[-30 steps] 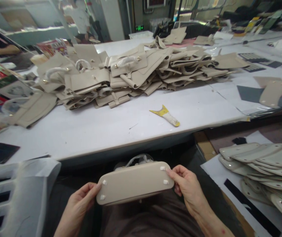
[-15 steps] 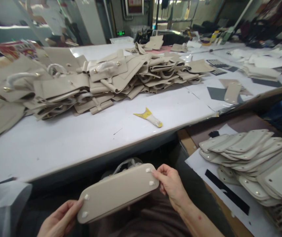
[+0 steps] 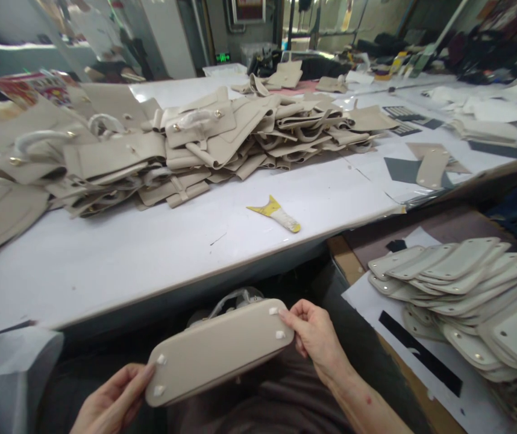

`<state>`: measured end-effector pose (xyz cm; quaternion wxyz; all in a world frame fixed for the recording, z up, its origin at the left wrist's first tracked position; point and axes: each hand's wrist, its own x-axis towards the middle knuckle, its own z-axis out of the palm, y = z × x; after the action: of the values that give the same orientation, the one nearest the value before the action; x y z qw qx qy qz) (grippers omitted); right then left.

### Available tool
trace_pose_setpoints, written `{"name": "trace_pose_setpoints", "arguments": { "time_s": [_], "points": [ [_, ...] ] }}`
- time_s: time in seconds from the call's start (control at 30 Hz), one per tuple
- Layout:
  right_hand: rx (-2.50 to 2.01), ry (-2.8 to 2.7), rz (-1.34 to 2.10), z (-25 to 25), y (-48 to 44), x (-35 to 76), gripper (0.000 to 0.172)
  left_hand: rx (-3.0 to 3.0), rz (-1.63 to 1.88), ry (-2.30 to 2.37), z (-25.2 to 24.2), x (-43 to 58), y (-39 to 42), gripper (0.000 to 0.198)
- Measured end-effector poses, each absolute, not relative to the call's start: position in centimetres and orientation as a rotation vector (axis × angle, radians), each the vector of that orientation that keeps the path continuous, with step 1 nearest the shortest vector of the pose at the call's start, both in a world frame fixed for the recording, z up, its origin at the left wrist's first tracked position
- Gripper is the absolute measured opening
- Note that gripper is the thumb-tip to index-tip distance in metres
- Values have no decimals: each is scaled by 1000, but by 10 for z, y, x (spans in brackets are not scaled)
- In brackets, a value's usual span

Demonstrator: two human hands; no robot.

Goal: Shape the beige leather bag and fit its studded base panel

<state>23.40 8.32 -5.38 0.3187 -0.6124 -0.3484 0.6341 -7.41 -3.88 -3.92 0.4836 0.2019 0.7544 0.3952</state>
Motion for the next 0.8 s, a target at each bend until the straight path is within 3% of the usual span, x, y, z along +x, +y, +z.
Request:
{"name": "trace_pose_setpoints", "arguments": {
  "time_s": [0.63,0.8],
  "points": [
    [-1675,-943,1683,-72,82,245,57,660,967,1811,-40,-80,-40,49],
    [-1697,-982,1598,-63,82,237,61,710,911,1873,-33,-77,-37,54]
  ]
}}
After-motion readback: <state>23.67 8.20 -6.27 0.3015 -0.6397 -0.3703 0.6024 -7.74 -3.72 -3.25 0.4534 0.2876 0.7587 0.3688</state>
